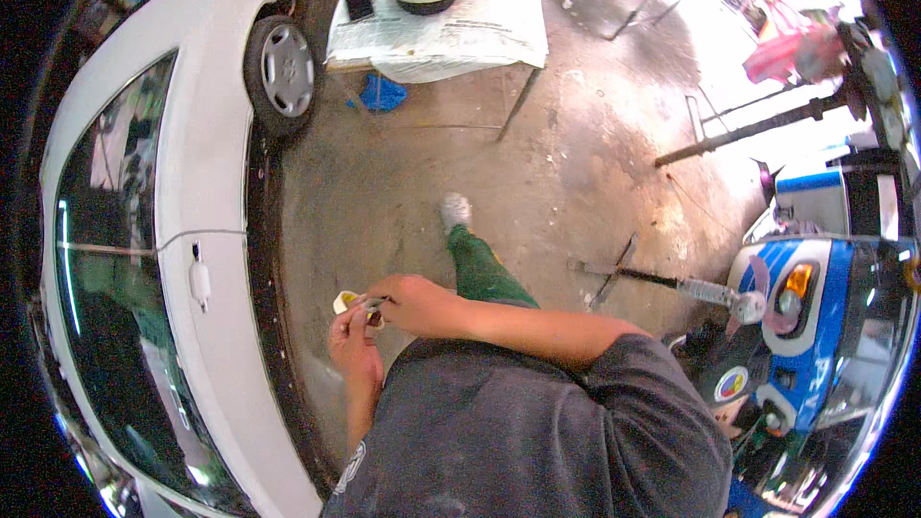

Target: The person prepares masking tape and liquid for car painting, then applies the masking tape around a car wheel well using a toothpick-like tool to tuck the edges.

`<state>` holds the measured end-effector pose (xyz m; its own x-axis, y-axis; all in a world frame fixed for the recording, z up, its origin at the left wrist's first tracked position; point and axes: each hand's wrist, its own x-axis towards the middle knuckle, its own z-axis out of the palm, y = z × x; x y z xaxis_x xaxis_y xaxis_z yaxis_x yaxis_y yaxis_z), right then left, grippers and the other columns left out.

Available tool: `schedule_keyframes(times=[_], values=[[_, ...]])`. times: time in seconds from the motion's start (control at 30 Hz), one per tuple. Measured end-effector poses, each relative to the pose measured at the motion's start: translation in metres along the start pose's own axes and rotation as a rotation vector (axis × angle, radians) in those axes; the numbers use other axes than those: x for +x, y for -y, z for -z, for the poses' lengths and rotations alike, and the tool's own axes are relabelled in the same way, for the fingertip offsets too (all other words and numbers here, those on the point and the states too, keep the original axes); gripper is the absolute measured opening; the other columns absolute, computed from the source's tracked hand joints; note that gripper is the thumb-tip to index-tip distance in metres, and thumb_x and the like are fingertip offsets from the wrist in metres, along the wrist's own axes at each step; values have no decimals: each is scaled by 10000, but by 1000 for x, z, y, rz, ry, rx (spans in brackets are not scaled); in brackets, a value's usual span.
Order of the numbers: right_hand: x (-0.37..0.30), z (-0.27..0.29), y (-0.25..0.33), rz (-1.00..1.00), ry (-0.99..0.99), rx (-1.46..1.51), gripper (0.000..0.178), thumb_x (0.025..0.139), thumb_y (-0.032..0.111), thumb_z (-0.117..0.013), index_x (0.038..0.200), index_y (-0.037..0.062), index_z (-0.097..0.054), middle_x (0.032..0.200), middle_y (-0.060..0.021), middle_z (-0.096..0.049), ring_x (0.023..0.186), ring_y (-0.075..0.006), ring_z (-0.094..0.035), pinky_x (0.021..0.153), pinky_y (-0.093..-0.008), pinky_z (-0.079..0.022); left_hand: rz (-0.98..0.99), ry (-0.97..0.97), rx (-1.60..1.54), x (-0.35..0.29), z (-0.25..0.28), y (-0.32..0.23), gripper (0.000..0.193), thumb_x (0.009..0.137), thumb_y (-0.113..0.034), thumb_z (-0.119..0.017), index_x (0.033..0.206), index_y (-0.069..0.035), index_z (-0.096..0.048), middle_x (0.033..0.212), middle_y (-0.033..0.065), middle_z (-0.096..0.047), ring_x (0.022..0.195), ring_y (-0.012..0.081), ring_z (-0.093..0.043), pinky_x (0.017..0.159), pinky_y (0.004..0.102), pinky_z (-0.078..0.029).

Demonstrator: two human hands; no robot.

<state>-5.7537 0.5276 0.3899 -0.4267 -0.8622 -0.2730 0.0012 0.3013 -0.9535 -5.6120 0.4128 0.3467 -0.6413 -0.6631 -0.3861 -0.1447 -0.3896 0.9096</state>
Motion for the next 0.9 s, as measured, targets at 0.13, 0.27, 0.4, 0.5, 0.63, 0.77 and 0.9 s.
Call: schedule_keyframes(times=[0.13, 0.27, 0.4, 0.5, 0.63, 0.77, 0.9], values=[[-14, 24, -32, -4, -123, -117, 342, 846, 99, -524, 1159, -13, -603, 1054, -227, -646, 975, -359, -633, 879, -392, -484, 22, 68, -13, -3, -31, 4, 137, 909, -54, -614, 1016, 21, -652, 1136, 155, -654, 1034, 202, -620, 913, 313, -493], [-31, 84, -72, -218, -113, 67, 384, 829, 82, -540, 1198, -13, -585, 1153, -213, -627, 982, -339, -636, 896, -367, -480, 70, 127, 40, 4, -71, 18, 178, 908, -100, -633, 1034, 20, -674, 1103, 119, -675, 1010, 170, -624, 895, 289, -483], [-53, 156, -229, -378, -223, -21, 330, 857, 72, -508, 1165, -10, -593, 1020, -155, -663, 911, -277, -638, 805, -341, -496, 68, 247, 147, 17, -143, 38, 195, 898, -145, -653, 1016, 3, -700, 1067, 99, -693, 995, 151, -629, 884, 289, -479], [-145, 260, -435, -78, 3, -749, 258, 865, 127, -519, 1042, -34, -615, 978, -246, -656, 917, -341, -647, 805, -406, -491, 119, 354, 218, 25, -214, 31, 201, 887, -185, -674, 997, -21, -708, 1052, 87, -698, 984, 144, -631, 894, 299, -474], [-258, 357, -529, -568, 504, -1099, 147, 768, 174, -607, 759, 28, -615, 817, -209, -628, 741, -390, -624, 643, -470, -496, 42, 381, 97, 36, -280, 61, 198, 879, -207, -682, 966, -30, -703, 1019, 70, -695, 975, 149, -629, 882, 295, -471], [-277, 436, -535, -665, 648, -1091, 172, 804, 208, -603, 809, 37, -621, 840, -171, -633, 723, -331, -629, 612, -423, -493, -20, 337, 170, 36, -323, 56, 177, 868, -195, -688, 936, -31, -685, 1006, 78, -686, 985, 172, -630, 889, 304, -468], [-252, 494, -541, -401, 746, -1261, 199, 840, 241, -599, 858, 45, -628, 863, -133, -638, 705, -273, -633, 581, -376, -490, -70, 344, 159, 42, -357, 53, 183, 854, -199, -699, 926, -32, -678, 998, 79, -687, 980, 180, -633, 889, 307, -468]])
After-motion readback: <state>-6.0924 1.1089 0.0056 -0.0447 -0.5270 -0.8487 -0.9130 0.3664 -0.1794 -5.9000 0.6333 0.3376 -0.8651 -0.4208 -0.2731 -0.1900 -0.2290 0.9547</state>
